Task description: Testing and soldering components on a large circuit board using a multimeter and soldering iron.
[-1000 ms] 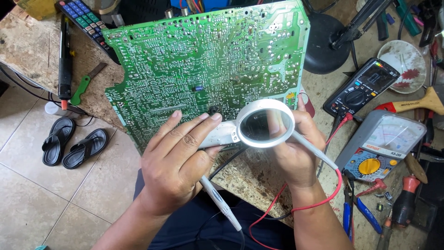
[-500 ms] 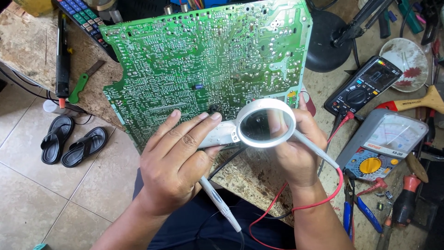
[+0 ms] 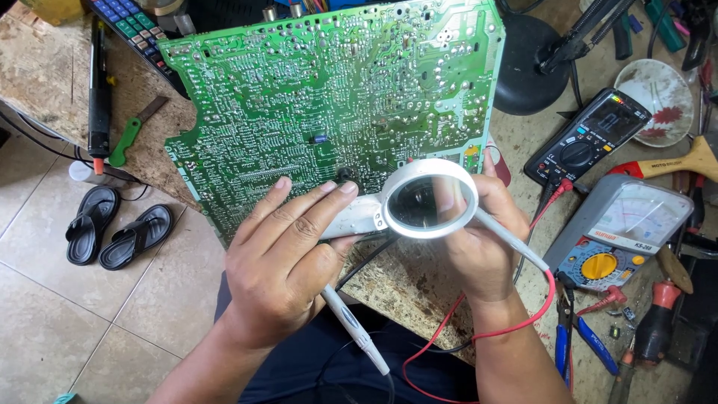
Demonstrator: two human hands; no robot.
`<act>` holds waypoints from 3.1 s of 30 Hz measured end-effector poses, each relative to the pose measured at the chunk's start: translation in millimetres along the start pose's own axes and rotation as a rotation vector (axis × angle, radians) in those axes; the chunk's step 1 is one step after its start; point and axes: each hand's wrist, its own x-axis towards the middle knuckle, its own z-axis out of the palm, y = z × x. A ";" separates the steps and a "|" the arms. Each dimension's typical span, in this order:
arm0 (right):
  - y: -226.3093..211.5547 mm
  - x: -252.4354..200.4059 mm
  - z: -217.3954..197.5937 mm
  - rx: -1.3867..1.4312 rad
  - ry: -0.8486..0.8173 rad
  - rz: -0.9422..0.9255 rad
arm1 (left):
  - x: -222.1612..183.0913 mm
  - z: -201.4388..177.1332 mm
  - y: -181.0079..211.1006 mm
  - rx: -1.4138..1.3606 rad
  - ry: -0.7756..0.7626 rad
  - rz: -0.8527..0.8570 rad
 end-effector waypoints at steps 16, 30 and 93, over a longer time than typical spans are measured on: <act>1.9 -1.1 0.6 0.015 0.012 0.011 | -0.4 -1.3 -0.8 -0.003 -0.006 0.007; 1.8 -1.3 -1.5 0.005 -0.010 0.011 | -2.0 -1.7 -0.2 0.007 0.001 0.002; -1.1 -2.4 2.6 0.054 -0.017 0.060 | -66.8 -42.2 -44.7 0.404 0.337 -0.326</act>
